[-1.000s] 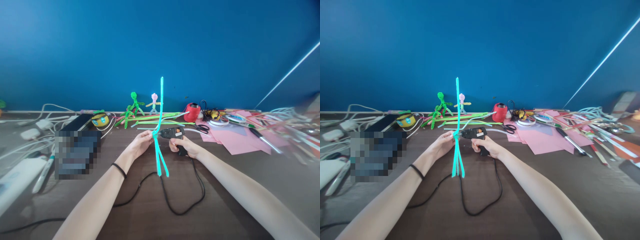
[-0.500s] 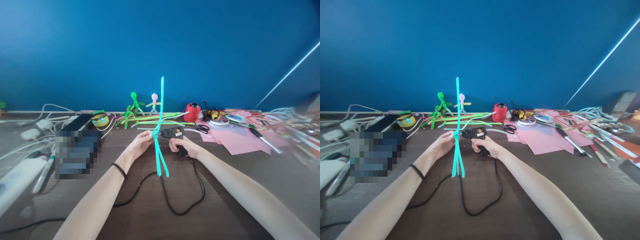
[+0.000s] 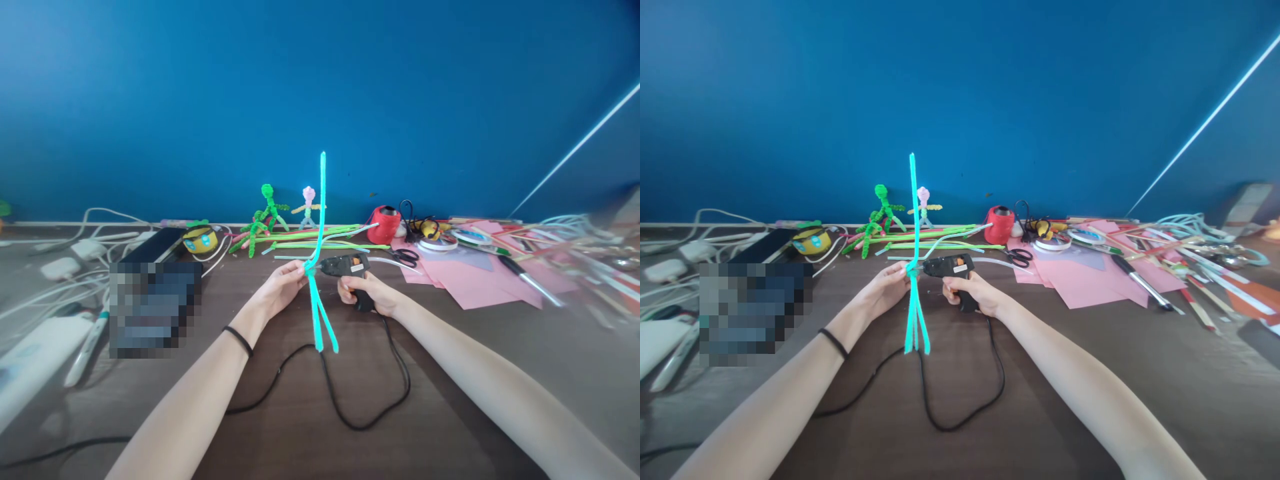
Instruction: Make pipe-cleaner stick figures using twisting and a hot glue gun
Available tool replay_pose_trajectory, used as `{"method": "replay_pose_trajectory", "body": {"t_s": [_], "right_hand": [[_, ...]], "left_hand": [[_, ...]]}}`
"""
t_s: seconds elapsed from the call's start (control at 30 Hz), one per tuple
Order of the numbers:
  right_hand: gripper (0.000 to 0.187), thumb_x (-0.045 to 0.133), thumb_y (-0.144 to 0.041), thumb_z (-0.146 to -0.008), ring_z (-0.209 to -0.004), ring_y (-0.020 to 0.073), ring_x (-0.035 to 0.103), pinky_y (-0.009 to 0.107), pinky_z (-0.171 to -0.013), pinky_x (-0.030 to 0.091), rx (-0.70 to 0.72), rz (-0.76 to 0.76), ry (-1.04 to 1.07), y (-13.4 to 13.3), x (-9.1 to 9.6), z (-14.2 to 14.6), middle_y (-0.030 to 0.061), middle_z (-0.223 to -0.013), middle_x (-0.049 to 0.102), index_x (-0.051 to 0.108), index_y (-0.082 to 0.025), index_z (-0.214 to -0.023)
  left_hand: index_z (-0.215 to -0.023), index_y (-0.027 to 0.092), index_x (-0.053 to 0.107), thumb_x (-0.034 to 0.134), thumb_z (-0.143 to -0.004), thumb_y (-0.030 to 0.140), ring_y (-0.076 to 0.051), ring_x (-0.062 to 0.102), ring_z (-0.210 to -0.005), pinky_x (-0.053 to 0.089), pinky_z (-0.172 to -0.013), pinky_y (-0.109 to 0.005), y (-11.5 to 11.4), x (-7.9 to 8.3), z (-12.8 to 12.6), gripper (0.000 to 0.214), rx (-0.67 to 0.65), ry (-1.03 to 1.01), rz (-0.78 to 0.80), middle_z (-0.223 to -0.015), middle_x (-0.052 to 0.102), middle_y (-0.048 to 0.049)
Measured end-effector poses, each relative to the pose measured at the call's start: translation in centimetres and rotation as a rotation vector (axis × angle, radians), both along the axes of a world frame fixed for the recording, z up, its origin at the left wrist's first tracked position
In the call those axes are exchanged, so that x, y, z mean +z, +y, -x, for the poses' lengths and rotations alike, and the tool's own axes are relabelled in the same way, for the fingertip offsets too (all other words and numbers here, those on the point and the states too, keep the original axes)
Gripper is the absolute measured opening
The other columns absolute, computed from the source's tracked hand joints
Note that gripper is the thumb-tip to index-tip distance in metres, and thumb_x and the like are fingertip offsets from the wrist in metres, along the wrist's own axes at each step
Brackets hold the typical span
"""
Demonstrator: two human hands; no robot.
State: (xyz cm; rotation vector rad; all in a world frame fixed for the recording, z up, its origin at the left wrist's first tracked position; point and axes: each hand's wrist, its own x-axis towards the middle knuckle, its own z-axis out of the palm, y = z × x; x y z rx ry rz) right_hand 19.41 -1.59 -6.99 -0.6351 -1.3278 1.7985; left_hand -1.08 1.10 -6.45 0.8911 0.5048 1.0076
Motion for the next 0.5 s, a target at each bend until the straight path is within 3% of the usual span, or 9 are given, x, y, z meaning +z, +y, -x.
{"method": "replay_pose_trajectory", "body": {"t_s": [0.5], "right_hand": [[0.025,0.061,-0.032,-0.075,-0.049,0.0077,0.041,0.024,-0.049,0.028,-0.036,0.0,-0.039,-0.15,0.19,0.0,-0.0003,-0.057,0.051,0.048,-0.014,-0.062]], "left_hand": [[-0.063,0.013,0.062,0.074,-0.059,0.018,-0.012,0.057,-0.071,0.038,-0.078,-0.027,0.03,-0.03,0.01,0.013,0.012,0.002,0.008,-0.069,0.063,-0.002]]}}
